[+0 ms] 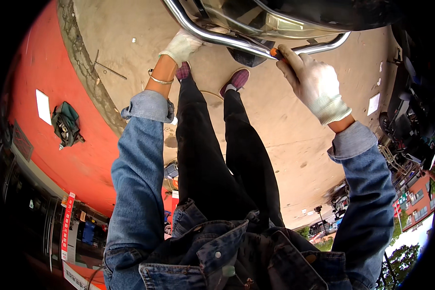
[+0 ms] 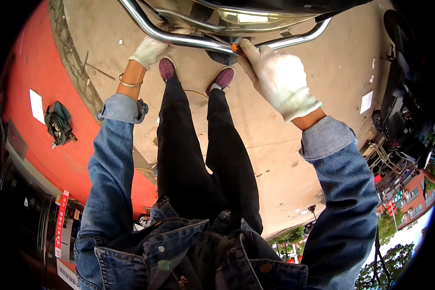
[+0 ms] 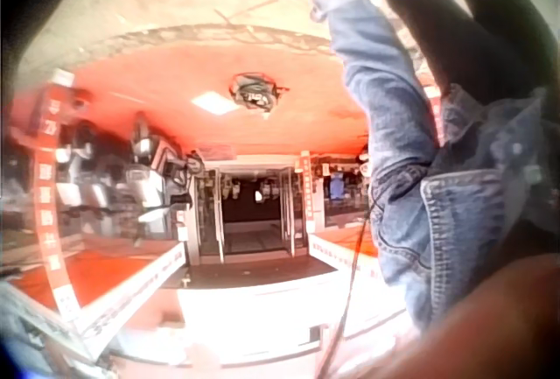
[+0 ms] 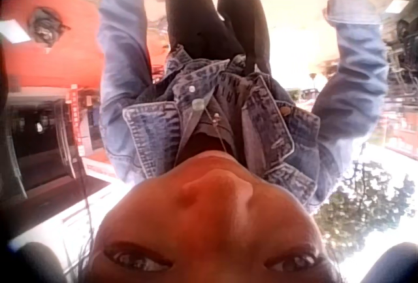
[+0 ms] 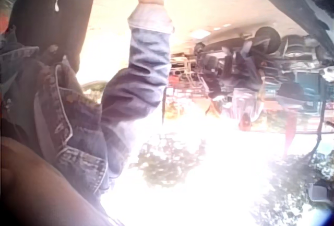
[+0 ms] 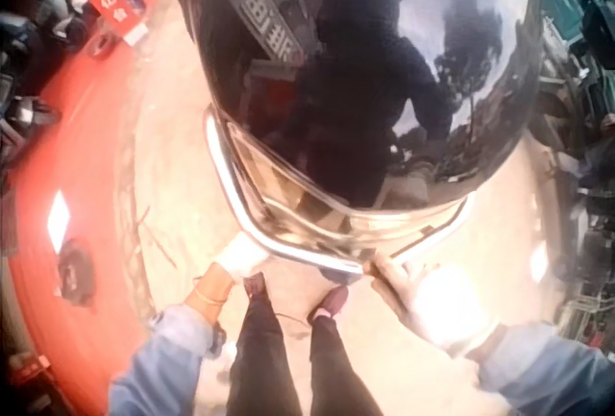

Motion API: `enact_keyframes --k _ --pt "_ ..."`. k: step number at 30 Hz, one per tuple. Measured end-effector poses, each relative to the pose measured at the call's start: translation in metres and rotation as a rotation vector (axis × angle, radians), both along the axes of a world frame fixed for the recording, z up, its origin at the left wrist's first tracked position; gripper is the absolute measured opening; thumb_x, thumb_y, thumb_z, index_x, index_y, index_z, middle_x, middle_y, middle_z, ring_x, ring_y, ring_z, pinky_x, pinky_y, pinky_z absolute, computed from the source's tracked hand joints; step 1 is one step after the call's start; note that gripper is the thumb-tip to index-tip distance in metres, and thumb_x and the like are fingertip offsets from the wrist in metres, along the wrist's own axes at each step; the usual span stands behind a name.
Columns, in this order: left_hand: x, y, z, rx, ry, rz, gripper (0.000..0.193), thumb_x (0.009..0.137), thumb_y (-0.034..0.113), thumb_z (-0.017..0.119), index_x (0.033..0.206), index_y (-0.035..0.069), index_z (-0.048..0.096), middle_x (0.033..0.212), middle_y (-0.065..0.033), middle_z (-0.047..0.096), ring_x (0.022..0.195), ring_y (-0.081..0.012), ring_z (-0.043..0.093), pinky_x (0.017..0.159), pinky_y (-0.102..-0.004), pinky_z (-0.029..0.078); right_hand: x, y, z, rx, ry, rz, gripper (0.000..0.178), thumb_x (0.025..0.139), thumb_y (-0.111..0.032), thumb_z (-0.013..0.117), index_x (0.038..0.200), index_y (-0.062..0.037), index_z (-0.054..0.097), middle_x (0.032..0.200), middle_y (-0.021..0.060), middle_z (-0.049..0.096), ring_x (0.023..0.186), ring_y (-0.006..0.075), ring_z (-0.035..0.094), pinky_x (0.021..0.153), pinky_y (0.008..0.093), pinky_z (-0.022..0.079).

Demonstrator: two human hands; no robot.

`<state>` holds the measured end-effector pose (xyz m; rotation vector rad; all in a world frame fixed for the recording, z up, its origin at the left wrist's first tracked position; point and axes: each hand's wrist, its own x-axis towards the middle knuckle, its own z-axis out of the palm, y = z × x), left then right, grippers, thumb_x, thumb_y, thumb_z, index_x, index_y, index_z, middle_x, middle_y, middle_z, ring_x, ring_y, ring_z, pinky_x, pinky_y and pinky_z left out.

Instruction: The person positions a chrome bumper onto the front of a black scooter and secures it with bolts. They use a screwdriver to tighten the fasteners while another person assists by holding the bumper in place.

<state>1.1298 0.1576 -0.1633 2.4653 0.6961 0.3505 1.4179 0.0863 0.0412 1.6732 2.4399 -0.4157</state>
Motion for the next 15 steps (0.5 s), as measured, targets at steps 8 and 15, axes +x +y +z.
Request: enact_keyframes --k 8,15 --pt "-0.012 0.002 -0.082 -0.816 -0.236 0.245 0.027 0.086 0.01 0.06 0.111 0.001 0.061 0.092 -0.001 0.061 0.077 -0.0051 0.053 0.063 -0.0193 0.043 -0.024 0.005 0.023 -0.212 0.047 -0.251 0.025 0.092 -0.029 0.049 0.096 -0.0059 0.058 0.065 0.0119 0.06 0.06 0.0277 0.062 0.052 0.0359 0.05" --pt "-0.022 0.002 -0.046 -0.588 -0.048 0.098 0.043 0.082 0.002 0.06 0.124 0.007 0.051 0.102 -0.0008 0.062 0.086 -0.01 0.056 0.076 -0.0236 0.048 0.006 -0.014 0.086 -0.299 0.361 -0.531 0.026 0.086 -0.024 0.059 0.096 0.0004 0.063 0.066 0.019 0.059 0.06 0.0301 0.062 0.055 0.0339 0.048"
